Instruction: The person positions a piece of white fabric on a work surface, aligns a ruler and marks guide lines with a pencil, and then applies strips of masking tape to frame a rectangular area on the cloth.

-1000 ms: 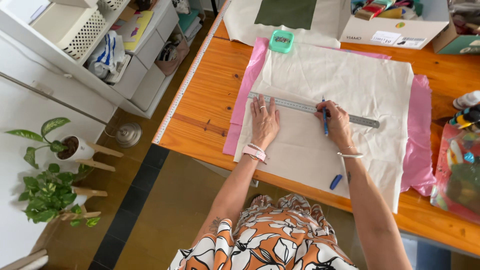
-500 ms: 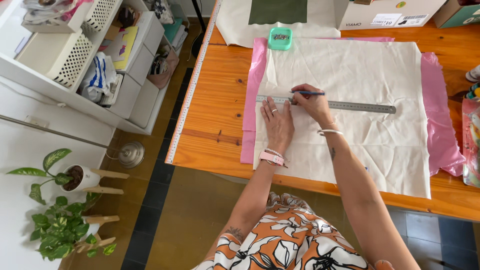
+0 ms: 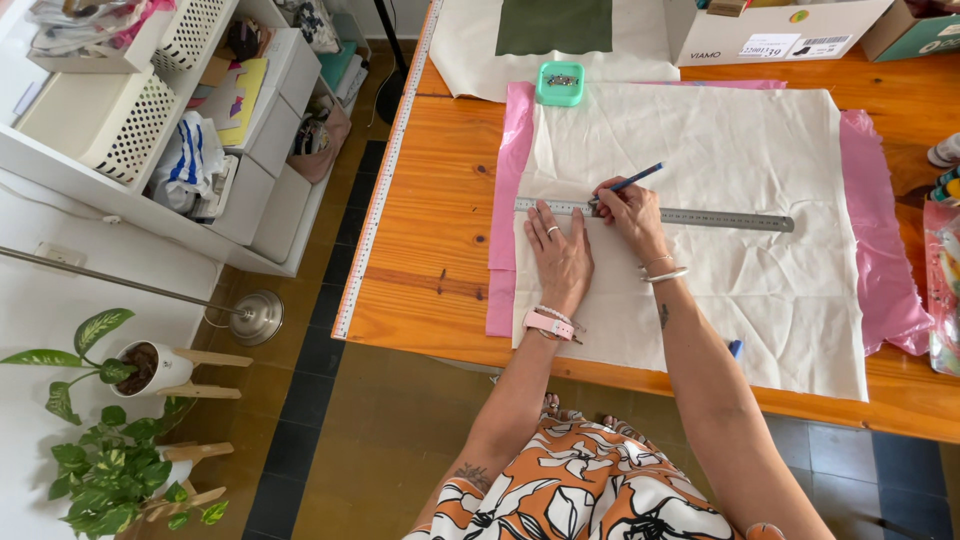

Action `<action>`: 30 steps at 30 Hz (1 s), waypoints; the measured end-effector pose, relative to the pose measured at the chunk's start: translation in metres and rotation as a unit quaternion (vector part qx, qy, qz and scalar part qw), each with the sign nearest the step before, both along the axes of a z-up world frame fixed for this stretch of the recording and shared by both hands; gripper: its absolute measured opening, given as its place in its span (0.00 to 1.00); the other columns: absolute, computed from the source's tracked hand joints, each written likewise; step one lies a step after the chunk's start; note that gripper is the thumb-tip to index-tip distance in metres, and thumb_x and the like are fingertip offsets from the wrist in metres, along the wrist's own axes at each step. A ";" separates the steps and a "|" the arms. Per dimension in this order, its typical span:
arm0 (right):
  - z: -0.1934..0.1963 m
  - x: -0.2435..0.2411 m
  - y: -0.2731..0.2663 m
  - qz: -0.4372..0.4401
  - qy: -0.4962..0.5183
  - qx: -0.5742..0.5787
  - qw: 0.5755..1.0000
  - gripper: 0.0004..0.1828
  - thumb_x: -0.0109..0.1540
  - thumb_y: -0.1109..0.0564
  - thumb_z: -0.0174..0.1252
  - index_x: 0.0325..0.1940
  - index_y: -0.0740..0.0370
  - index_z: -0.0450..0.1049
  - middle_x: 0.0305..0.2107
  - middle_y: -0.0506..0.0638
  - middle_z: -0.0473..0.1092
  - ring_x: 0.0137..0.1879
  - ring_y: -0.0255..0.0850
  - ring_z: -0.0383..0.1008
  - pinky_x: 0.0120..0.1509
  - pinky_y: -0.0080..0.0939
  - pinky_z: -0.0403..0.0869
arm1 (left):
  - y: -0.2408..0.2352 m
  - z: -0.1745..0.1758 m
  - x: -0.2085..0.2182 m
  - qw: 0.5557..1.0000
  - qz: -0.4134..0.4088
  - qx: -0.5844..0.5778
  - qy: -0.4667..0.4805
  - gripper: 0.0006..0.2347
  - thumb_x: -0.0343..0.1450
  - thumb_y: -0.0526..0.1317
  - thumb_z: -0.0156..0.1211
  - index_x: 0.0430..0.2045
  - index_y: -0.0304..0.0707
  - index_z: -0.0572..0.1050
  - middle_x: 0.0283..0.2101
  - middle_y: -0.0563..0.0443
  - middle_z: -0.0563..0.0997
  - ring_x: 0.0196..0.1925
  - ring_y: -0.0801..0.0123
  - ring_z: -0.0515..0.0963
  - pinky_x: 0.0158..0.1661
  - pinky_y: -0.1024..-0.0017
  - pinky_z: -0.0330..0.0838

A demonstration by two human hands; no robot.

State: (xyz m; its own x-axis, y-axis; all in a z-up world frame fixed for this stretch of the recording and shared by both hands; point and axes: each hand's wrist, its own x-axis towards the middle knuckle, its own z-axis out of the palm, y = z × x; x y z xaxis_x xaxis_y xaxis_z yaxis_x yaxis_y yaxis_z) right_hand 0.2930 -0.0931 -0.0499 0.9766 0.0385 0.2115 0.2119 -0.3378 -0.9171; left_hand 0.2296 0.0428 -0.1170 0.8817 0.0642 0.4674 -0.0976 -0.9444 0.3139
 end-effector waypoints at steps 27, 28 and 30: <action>-0.044 -0.076 -0.160 -0.083 -0.134 -0.433 0.888 0.13 0.67 0.50 0.67 0.56 0.39 0.79 0.39 0.49 0.82 0.64 0.45 0.82 0.80 0.53 0.72 | -0.060 0.029 0.099 0.978 -0.130 0.021 0.159 0.35 0.80 0.60 0.48 0.72 0.25 0.59 0.72 0.00 0.55 0.80 0.14 0.52 0.76 0.32 0.41; -0.047 -0.078 -0.165 -0.089 -0.133 -0.432 0.887 0.13 0.67 0.50 0.67 0.56 0.39 0.79 0.39 0.49 0.82 0.64 0.45 0.82 0.80 0.53 0.72 | -0.070 0.025 0.106 0.978 -0.136 0.023 0.157 0.35 0.80 0.60 0.48 0.72 0.25 0.59 0.72 0.00 0.55 0.80 0.14 0.52 0.76 0.32 0.41; -0.052 -0.079 -0.173 -0.135 -0.104 -0.410 0.896 0.07 0.70 0.49 0.64 0.51 0.39 0.75 0.34 0.48 0.77 0.59 0.46 0.82 0.65 0.53 0.80 | -0.089 0.018 0.120 0.978 -0.143 0.078 0.129 0.35 0.79 0.60 0.53 0.74 0.27 0.59 0.74 0.06 0.55 0.80 0.18 0.53 0.77 0.33 0.42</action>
State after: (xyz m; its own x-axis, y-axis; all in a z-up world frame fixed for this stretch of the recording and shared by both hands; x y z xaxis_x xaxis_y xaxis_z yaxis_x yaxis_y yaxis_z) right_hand 0.2141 -0.2658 -0.1014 0.9169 0.0324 0.3978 0.1580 -0.9447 -0.2872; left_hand 0.3494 -0.0465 -0.0990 0.9434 -0.2558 0.2111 -0.3004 -0.9288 0.2171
